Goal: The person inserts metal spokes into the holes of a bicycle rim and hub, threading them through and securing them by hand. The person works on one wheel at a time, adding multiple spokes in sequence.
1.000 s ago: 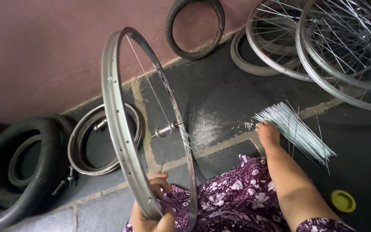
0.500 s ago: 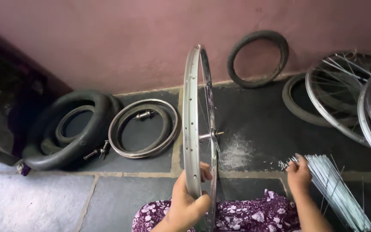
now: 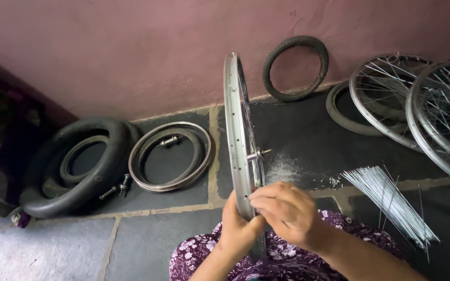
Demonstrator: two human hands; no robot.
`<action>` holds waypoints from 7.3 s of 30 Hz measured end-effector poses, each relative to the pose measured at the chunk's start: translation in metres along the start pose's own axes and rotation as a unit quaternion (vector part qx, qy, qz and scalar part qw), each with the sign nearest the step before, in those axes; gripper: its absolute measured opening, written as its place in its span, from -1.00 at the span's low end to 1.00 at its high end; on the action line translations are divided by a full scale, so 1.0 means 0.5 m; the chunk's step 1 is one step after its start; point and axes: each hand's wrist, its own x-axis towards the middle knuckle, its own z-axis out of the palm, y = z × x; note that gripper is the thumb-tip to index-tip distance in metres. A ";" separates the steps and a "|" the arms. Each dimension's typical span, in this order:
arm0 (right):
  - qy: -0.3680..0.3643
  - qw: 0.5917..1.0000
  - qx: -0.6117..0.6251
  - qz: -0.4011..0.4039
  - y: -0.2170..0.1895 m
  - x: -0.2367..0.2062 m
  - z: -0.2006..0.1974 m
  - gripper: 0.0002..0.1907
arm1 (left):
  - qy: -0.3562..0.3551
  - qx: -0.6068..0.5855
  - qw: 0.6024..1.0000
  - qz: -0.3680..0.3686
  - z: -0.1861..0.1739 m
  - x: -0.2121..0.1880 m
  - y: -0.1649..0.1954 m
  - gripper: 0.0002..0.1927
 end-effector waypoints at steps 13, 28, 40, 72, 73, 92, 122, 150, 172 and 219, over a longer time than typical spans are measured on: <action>-0.103 0.983 -0.142 -0.044 -0.101 0.046 0.023 -0.60 | -0.009 -0.021 0.999 0.041 -0.024 -0.036 -0.034 -0.57; -0.212 0.970 -0.117 -0.001 -0.120 0.065 -0.008 -0.69 | -0.013 0.041 0.992 0.115 -0.012 -0.061 -0.037 -0.45; -0.187 0.979 -0.085 -0.011 -0.106 0.065 -0.036 -0.64 | -0.029 0.042 0.996 0.075 0.002 -0.056 -0.032 -0.55; -0.013 0.998 0.015 0.055 -0.050 -0.047 0.026 -0.69 | -0.028 0.049 0.993 0.099 0.008 -0.065 -0.036 -0.43; -0.011 0.998 0.024 0.051 -0.054 -0.047 0.028 -0.61 | -0.024 0.063 0.994 0.084 0.004 -0.065 -0.038 -0.41; -0.052 0.997 -0.062 0.020 -0.078 -0.051 0.010 -0.68 | -0.036 0.074 0.990 0.117 0.008 -0.071 -0.061 -0.55; -0.005 1.000 -0.029 0.004 -0.065 -0.051 0.028 -0.77 | -0.053 -0.034 0.996 0.060 0.000 -0.071 -0.082 -0.54; -0.068 0.880 -0.367 0.294 0.313 -0.194 0.216 -0.70 | -0.030 0.073 0.988 0.136 -0.013 -0.067 -0.057 -0.57; 0.110 0.711 0.260 0.643 0.169 -0.213 0.168 -0.75 | 0.071 0.171 0.974 0.129 -0.022 -0.002 -0.210 -0.67; 0.162 0.456 0.611 0.626 0.147 -0.160 0.163 -0.80 | 0.043 0.020 0.998 0.034 0.006 -0.078 0.054 -0.68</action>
